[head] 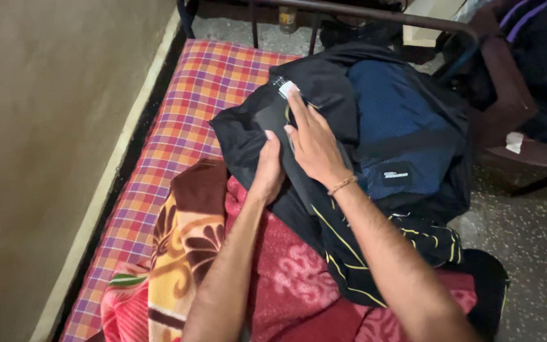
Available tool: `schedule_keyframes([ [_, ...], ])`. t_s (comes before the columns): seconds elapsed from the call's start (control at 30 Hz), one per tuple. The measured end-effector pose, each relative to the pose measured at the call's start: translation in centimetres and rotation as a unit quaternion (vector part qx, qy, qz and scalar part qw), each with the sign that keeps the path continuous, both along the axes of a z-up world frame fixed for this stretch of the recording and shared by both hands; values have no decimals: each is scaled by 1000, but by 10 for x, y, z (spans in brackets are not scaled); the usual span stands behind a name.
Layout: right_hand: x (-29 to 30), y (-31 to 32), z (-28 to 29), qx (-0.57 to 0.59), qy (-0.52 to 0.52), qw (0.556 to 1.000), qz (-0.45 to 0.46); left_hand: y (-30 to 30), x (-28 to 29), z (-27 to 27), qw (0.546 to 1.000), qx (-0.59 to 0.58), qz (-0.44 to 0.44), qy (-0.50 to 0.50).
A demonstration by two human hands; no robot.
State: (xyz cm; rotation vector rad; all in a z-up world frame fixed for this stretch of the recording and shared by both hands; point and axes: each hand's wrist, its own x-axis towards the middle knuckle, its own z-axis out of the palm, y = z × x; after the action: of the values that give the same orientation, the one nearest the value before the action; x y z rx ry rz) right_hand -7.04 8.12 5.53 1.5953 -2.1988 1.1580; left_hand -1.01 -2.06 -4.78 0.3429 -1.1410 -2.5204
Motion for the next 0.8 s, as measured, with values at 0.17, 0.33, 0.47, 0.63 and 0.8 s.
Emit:
schedule_keyframes([
  [0.17,6,-4,-13,42,46,993,103,-14,0,-6,990,140,31,-13],
  [0.33,-11,-14,-24,62,-35,996,60,-10,5,-10,985,162,-13,52],
  [0.47,-14,-32,-28,115,31,992,44,-18,8,-11,981,166,-6,100],
  [0.63,-3,-25,-25,99,48,991,77,-14,10,-9,978,188,-57,62],
  [0.8,10,-22,-23,52,25,995,79,-8,13,17,988,123,2,91],
])
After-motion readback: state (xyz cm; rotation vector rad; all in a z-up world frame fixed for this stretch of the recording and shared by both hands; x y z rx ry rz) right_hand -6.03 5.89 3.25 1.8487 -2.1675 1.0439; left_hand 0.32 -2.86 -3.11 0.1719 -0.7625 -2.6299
